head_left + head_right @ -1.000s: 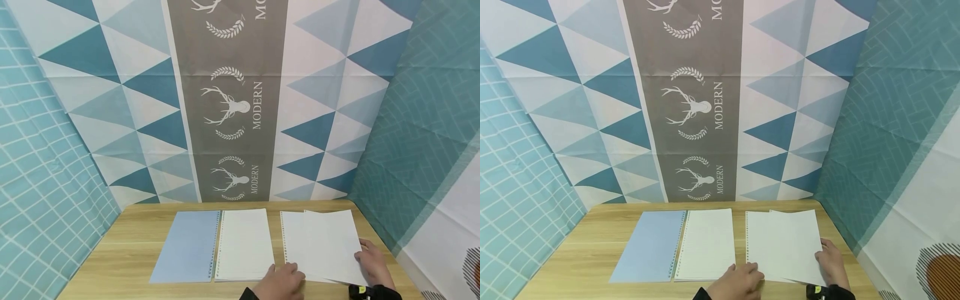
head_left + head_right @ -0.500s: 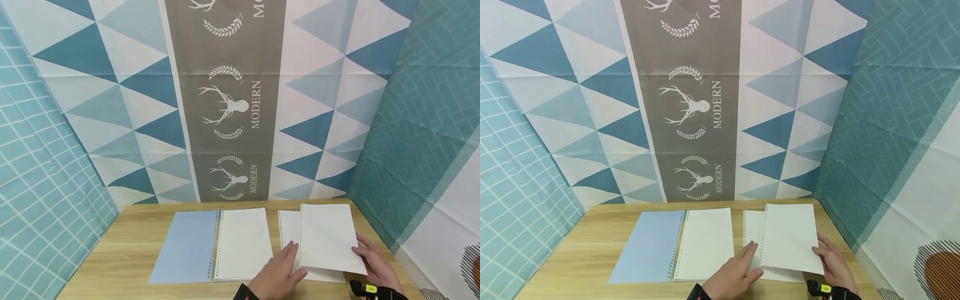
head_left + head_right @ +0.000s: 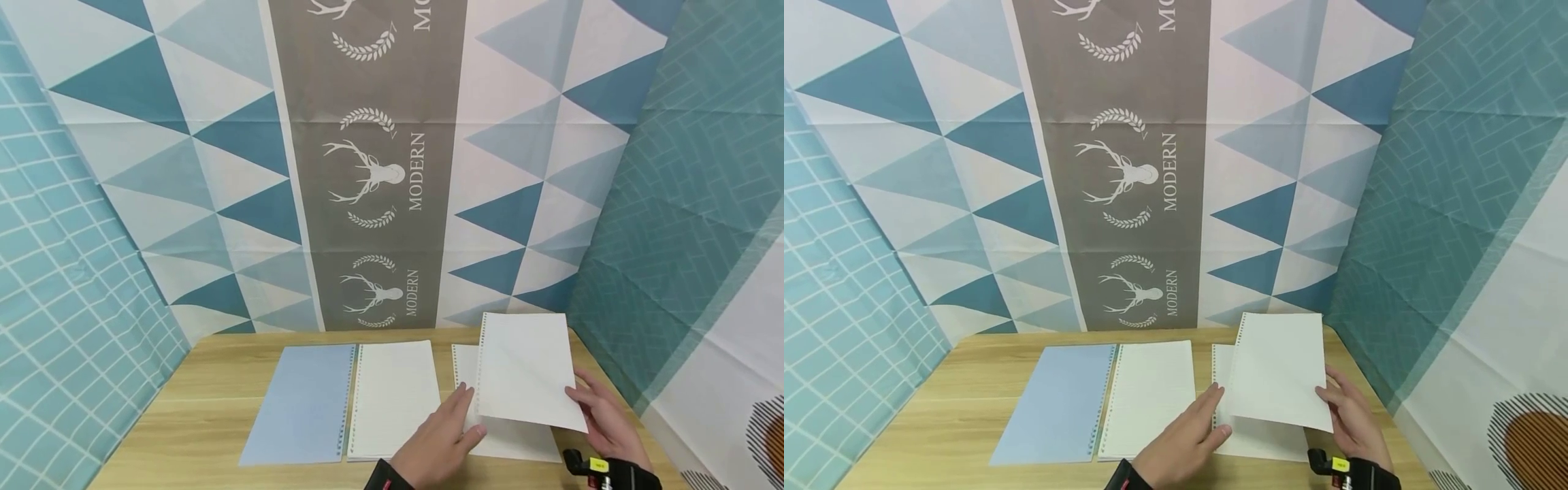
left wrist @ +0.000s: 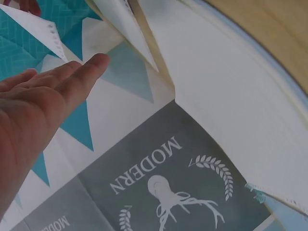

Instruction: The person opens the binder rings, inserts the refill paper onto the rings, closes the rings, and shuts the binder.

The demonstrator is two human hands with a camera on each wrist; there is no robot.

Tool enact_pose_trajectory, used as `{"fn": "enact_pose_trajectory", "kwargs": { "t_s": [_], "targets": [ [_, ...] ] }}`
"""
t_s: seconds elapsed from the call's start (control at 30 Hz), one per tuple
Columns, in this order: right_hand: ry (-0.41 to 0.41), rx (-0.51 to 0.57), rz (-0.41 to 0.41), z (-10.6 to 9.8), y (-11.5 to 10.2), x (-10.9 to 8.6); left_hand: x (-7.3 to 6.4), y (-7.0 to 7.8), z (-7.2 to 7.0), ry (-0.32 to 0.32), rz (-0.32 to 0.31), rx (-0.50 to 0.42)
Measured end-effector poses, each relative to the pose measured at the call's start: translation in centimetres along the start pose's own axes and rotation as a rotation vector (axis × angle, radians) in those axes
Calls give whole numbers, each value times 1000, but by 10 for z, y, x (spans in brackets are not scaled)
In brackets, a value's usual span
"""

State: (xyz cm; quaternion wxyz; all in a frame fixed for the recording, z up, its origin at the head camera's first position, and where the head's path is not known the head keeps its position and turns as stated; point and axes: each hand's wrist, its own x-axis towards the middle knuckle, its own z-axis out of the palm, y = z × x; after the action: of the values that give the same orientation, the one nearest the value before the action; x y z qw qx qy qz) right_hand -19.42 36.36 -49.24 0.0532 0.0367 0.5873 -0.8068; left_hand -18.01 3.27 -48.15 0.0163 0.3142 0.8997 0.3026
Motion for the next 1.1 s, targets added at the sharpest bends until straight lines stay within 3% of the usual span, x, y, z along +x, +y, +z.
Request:
{"fn": "enact_pose_trajectory", "kwargs": {
  "t_s": [0.3,0.5,1.1],
  "targets": [
    [-35,16,-79,26,-12,1,-2,5,-20,57,12,-5],
    [-28,-4,-102,37,-12,4,-5,5,-25,63,-4,-5],
    [-2,-43,-67,61,-17,6,-11,-6,-37,96,-63,-48]
  ]
}}
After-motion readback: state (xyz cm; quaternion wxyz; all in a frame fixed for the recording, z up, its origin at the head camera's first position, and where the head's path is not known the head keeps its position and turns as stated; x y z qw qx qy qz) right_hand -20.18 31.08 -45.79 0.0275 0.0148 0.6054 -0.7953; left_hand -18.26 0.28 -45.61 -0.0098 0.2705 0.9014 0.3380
